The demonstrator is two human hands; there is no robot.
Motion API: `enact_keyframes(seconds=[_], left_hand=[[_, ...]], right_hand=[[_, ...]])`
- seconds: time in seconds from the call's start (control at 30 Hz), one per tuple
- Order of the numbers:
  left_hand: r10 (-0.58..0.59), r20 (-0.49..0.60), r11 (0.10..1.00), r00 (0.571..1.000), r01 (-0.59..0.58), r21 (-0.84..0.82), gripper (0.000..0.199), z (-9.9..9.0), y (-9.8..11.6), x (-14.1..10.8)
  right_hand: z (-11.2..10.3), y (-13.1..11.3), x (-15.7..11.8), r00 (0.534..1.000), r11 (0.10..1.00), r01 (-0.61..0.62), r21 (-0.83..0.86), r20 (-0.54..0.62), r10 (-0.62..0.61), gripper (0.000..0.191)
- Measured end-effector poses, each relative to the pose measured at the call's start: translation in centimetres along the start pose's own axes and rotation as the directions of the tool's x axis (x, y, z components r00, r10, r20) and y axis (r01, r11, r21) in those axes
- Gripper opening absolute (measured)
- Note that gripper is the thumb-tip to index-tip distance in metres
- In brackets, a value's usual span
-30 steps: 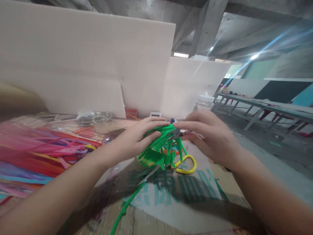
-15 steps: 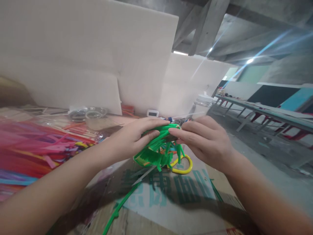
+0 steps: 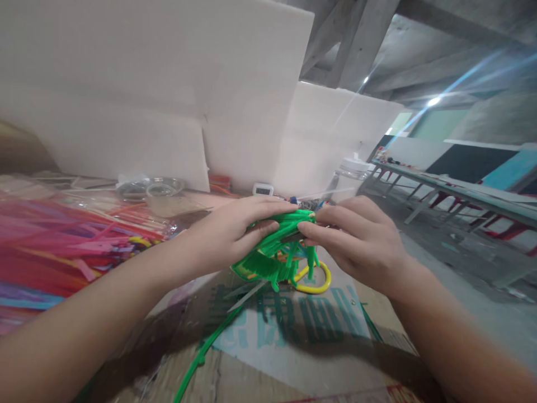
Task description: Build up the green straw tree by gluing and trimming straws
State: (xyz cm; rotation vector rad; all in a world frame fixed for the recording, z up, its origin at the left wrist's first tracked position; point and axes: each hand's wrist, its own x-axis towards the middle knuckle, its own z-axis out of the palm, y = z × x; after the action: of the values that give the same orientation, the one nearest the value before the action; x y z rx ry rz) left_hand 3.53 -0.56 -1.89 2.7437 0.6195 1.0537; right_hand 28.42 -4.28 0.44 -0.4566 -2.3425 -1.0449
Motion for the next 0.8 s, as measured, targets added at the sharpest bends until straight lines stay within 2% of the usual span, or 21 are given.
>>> enact_keyframes(seconds=[0.17,0.4,0.8], left_hand=[[0.002,0.003,1.000,1.000,-0.002,0.002,0.038,-0.05,0.07,0.01],[-0.012,0.001,1.000,1.000,0.012,0.011,0.038,0.05,0.06,0.02],[0.000,0.006,1.000,1.000,0.000,0.023,0.038,-0.01,0.22,0.05]], right_hand=[[0.17,-0.05,-0.09,1.000,1.000,-0.016,0.008,-0.015,0.016,0.013],[0.34,-0.32,-0.23,0.993,0.994,-0.098,0.040,-0.063,0.101,0.013],[0.29,0.15,-0.30,0.994,0.998,-0.034,0.057,-0.098,0.039,0.014]])
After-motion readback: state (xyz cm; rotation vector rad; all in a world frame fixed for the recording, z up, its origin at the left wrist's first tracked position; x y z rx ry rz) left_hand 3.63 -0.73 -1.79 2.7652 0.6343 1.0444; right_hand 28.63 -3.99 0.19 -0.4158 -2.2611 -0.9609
